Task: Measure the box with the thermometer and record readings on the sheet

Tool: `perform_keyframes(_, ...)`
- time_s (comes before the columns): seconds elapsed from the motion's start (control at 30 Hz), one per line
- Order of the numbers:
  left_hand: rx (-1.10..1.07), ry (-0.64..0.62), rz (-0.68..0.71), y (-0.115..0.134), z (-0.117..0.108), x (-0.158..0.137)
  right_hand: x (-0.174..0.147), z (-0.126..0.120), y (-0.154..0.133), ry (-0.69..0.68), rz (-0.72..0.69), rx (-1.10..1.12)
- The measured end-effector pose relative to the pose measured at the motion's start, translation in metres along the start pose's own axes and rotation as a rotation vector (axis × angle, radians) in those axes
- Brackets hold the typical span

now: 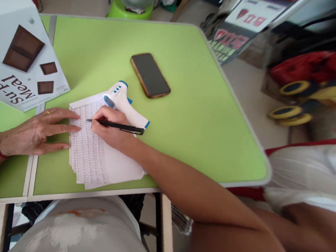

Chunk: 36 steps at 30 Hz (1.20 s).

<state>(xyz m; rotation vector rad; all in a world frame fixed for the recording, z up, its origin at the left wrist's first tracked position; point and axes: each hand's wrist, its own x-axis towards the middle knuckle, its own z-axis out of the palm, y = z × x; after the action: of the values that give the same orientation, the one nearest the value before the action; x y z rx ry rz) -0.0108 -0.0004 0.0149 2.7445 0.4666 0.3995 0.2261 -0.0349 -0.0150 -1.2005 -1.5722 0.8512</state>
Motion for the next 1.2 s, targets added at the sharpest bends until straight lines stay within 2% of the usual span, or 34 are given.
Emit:
perform_keyframes(0.23,0.009,0.001,0.013,0.0006,-0.0010,0.0005,-0.0007,-0.0012,0.0010,-0.048,0.013,0.005)
perform_keyframes(1.2,0.015,-0.006,0.006,-0.0001,-0.0003,-0.0007,0.0021,-0.0046,-0.0024,-0.035,0.031,-0.014)
